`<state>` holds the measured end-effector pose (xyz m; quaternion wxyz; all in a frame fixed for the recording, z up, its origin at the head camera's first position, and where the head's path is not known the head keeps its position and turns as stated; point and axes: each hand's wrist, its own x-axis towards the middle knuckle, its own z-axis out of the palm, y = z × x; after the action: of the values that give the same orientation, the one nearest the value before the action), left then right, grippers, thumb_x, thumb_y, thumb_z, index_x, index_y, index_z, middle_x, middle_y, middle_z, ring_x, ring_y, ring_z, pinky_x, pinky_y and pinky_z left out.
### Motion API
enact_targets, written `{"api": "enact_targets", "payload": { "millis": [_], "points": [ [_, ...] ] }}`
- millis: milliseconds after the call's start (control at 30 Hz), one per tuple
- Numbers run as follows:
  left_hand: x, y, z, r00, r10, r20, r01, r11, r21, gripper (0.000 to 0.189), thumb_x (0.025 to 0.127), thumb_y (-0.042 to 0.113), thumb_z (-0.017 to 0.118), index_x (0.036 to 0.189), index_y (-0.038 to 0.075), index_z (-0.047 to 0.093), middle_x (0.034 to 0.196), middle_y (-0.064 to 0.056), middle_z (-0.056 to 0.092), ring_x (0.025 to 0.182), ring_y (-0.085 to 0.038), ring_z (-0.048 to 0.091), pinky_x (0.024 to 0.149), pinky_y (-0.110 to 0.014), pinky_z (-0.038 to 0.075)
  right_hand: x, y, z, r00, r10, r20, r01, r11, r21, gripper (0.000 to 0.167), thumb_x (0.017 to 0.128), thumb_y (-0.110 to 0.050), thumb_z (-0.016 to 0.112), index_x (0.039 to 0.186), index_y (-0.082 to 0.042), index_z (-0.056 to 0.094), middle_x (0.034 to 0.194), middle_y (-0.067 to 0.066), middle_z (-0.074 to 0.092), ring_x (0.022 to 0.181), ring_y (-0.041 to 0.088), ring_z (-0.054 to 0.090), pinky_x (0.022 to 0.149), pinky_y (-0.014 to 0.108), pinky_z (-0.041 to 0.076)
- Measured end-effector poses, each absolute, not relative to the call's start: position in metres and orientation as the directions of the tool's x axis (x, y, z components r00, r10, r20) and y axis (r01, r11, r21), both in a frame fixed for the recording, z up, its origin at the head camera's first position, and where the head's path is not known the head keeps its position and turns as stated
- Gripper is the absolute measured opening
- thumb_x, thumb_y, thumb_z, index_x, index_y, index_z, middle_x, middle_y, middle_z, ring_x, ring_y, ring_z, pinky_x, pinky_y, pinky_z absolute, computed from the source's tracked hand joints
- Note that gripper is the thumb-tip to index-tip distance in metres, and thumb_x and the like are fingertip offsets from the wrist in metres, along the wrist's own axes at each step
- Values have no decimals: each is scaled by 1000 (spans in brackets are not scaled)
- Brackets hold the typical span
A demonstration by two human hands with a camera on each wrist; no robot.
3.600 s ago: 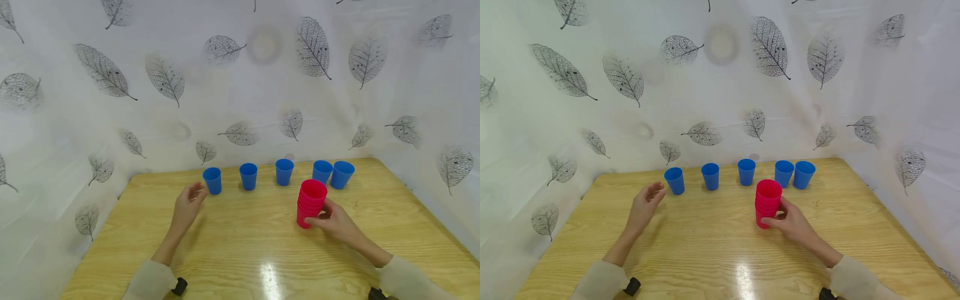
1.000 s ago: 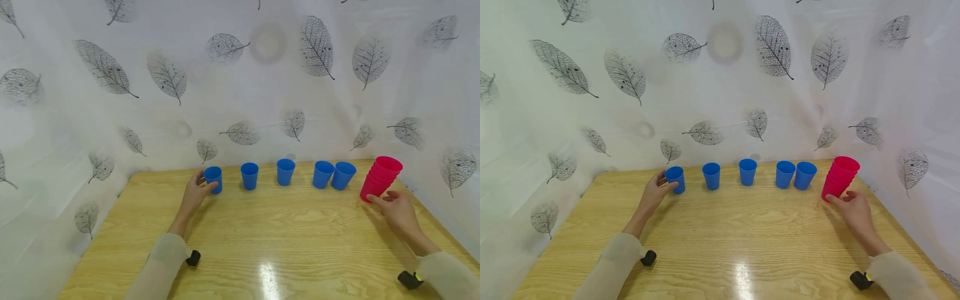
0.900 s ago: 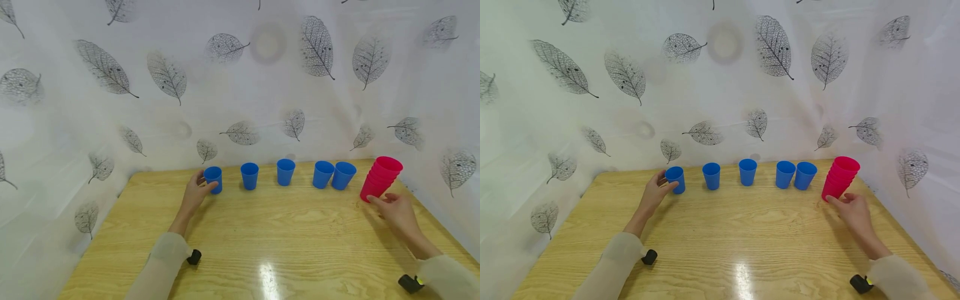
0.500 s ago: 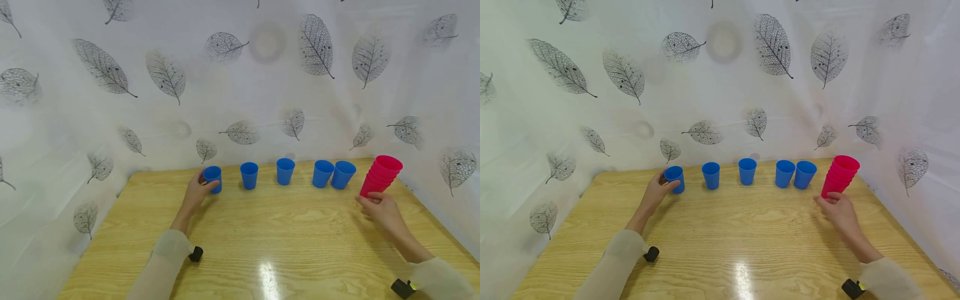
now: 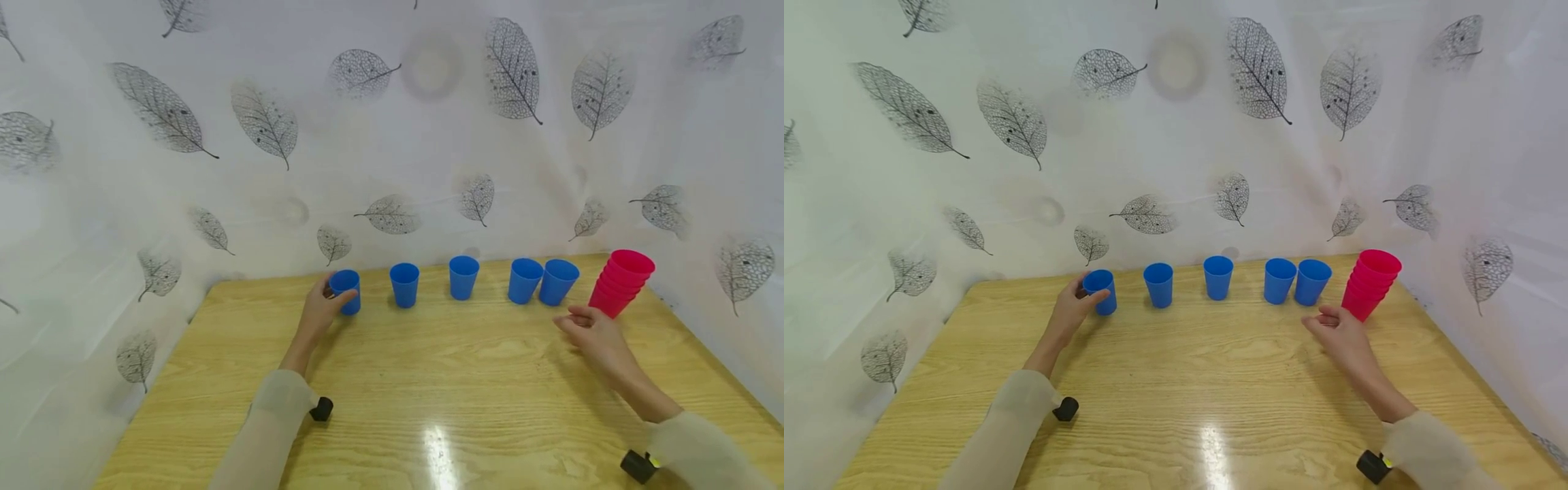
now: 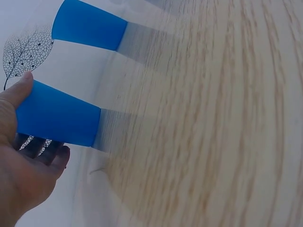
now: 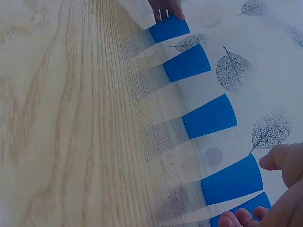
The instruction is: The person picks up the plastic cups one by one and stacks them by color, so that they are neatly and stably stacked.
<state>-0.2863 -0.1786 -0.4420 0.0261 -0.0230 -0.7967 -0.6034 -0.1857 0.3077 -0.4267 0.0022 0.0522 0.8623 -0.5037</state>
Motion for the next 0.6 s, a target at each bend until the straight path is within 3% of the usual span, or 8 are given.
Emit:
{"api": "enact_targets", "payload": {
  "millis": [267, 600],
  "points": [
    [-285, -178, -441, -997, 8, 78, 76, 305, 949, 72, 96, 31, 76, 152, 0, 43, 149, -23, 51, 139, -38, 48, 117, -51, 39, -187, 291, -423, -997, 56, -59, 79, 503, -861, 75, 106, -40, 59, 151, 14, 33, 135, 29, 53, 115, 37, 58, 80, 22, 59],
    [-280, -179, -441, -997, 42, 69, 80, 359, 930, 69, 97, 31, 75, 152, 2, 45, 147, -21, 54, 138, -36, 51, 115, -48, 42, -192, 271, -422, -1000, -3, 0, -1, 539, -842, 65, 106, -32, 61, 145, 16, 42, 131, 29, 58, 113, 36, 61, 76, 15, 54]
  ]
}}
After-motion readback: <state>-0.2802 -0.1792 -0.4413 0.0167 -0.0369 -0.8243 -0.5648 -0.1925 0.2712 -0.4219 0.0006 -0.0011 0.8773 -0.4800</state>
